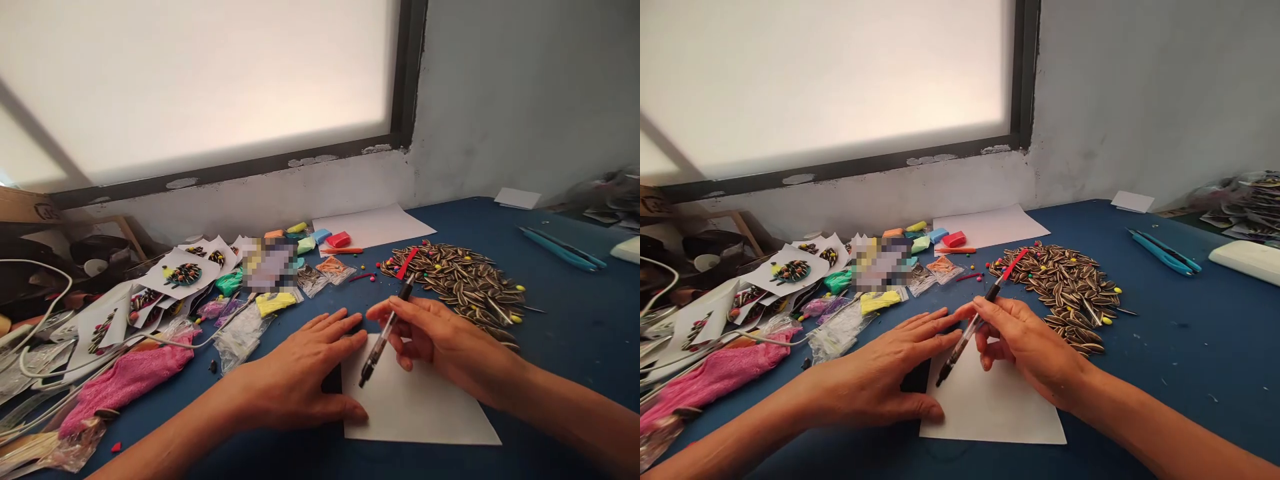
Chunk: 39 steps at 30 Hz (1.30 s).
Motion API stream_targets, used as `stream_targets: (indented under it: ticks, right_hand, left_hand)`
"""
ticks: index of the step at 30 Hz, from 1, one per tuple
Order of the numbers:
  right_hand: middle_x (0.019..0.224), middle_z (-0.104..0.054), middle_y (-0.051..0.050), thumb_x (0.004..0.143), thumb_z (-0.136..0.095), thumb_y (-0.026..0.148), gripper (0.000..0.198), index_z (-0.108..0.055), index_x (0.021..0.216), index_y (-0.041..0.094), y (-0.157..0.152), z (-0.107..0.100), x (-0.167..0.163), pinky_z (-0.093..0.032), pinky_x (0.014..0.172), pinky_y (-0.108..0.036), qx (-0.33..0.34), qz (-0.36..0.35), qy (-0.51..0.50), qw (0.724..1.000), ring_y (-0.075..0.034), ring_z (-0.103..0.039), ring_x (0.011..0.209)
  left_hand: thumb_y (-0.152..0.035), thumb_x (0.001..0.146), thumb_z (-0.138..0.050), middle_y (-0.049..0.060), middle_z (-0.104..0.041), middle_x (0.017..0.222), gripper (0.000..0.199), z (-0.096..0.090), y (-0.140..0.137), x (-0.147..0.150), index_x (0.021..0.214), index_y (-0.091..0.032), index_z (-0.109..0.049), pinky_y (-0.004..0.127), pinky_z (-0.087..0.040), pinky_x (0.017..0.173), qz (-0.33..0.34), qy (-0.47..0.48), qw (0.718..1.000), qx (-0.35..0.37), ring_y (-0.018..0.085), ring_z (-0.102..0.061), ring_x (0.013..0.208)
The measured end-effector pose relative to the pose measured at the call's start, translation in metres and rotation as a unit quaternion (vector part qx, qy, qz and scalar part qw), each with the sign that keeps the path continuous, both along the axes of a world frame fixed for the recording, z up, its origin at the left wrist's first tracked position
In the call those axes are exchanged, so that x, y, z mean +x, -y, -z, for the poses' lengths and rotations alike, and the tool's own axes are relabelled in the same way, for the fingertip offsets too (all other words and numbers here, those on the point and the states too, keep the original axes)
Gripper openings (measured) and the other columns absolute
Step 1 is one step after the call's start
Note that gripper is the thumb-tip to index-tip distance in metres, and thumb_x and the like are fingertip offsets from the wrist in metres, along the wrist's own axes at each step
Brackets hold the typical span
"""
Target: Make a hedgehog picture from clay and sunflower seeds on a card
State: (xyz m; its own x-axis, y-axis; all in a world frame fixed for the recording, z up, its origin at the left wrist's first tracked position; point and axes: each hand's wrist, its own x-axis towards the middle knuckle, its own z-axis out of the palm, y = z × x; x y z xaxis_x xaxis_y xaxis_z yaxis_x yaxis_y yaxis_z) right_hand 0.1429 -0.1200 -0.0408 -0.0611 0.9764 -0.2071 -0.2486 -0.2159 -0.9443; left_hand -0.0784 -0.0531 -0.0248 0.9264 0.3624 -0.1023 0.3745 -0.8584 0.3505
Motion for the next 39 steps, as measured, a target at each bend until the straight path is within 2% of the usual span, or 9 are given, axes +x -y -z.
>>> stream_targets:
  ticks: [5,14,17,20,24,27,29,35,39]
  right_hand:
    - [0.060,-0.052,0.007,0.081,-0.069,0.069,0.051,-0.064,0.086,0.018,-0.001,0.004,-0.002,-0.043,0.046,-0.021,-0.008,-0.023,0.058,0.998,-0.006,-0.043,0.045]
    - [0.067,-0.057,0.001,0.087,-0.055,0.076,0.059,-0.059,0.075,0.018,0.003,-0.009,-0.001,-0.042,0.051,-0.023,0.048,-0.101,0.136,0.984,-0.008,-0.044,0.053]
    - [0.054,-0.051,0.006,0.088,-0.057,0.072,0.058,-0.066,0.106,0.018,0.005,-0.014,0.003,-0.034,0.047,-0.023,0.048,-0.093,0.221,0.970,-0.008,-0.036,0.048]
    - [0.051,-0.053,0.009,0.088,-0.067,0.062,0.068,-0.051,0.140,0.021,0.008,-0.019,0.011,-0.030,0.046,-0.024,0.049,-0.076,0.270,0.959,-0.009,-0.035,0.046]
    - [0.050,-0.057,0.006,0.093,-0.060,0.059,0.045,-0.065,0.117,0.022,0.009,-0.026,0.019,-0.031,0.044,-0.024,0.067,-0.119,0.156,0.978,-0.009,-0.043,0.043]
    - [0.083,-0.078,-0.008,0.091,-0.059,0.050,0.036,-0.068,0.107,0.020,0.009,-0.030,0.016,-0.047,0.055,-0.028,0.034,-0.190,-0.029,0.981,-0.019,-0.071,0.068]
    - [0.097,-0.079,-0.011,0.082,-0.070,0.039,0.028,-0.067,0.101,0.018,0.010,-0.030,0.010,-0.051,0.061,-0.030,0.028,-0.198,-0.079,0.977,-0.025,-0.074,0.085]
    - [0.050,-0.059,0.003,0.097,-0.048,0.063,0.045,-0.058,0.087,0.020,0.012,-0.017,-0.002,-0.038,0.049,-0.023,0.030,-0.157,0.046,0.986,-0.009,-0.046,0.044]
    - [0.053,-0.045,0.008,0.094,-0.047,0.069,0.053,-0.064,0.091,0.019,0.006,-0.006,-0.001,-0.035,0.047,-0.022,0.035,-0.107,0.164,0.980,-0.007,-0.035,0.044]
  left_hand:
    - [-0.064,0.091,-0.061,0.019,-0.019,0.165,0.091,0.008,0.008,0.000,0.158,-0.011,-0.031,0.061,-0.021,0.123,-0.001,0.002,1.000,-0.015,0.036,-0.013,0.155]
    - [-0.073,0.092,-0.049,0.011,0.002,0.167,0.098,0.015,0.009,-0.001,0.163,-0.015,-0.014,0.055,-0.001,0.127,-0.013,-0.026,0.997,-0.067,0.032,0.003,0.156]
    - [-0.073,0.091,-0.051,0.010,0.001,0.168,0.100,0.020,0.010,-0.004,0.163,-0.015,-0.014,0.056,-0.001,0.127,-0.021,0.001,0.998,-0.056,0.032,0.002,0.156]
    - [-0.074,0.089,-0.054,0.012,-0.004,0.168,0.101,0.025,0.012,-0.006,0.163,-0.015,-0.017,0.057,-0.002,0.127,-0.034,0.031,0.998,-0.040,0.034,-0.001,0.156]
    - [-0.072,0.089,-0.056,0.015,-0.011,0.167,0.099,0.024,0.014,-0.005,0.161,-0.012,-0.023,0.058,-0.004,0.127,-0.033,0.027,0.998,-0.034,0.036,-0.007,0.156]
    - [-0.071,0.091,-0.054,0.015,-0.010,0.167,0.097,0.022,0.014,-0.005,0.162,-0.014,-0.021,0.060,-0.006,0.126,-0.036,0.015,0.998,-0.044,0.036,-0.007,0.155]
    - [-0.072,0.092,-0.051,0.014,-0.005,0.167,0.097,0.021,0.014,-0.005,0.163,-0.014,-0.018,0.059,-0.006,0.126,-0.037,0.001,0.998,-0.050,0.035,-0.004,0.156]
    - [-0.078,0.088,-0.051,0.016,0.005,0.166,0.109,0.018,0.015,-0.004,0.163,-0.011,-0.008,0.058,-0.005,0.126,-0.064,-0.021,0.996,-0.054,0.035,0.003,0.155]
    - [-0.080,0.086,-0.051,0.017,0.001,0.166,0.111,0.017,0.016,-0.003,0.163,-0.011,-0.012,0.058,-0.006,0.126,-0.072,-0.025,0.996,-0.046,0.036,0.001,0.155]
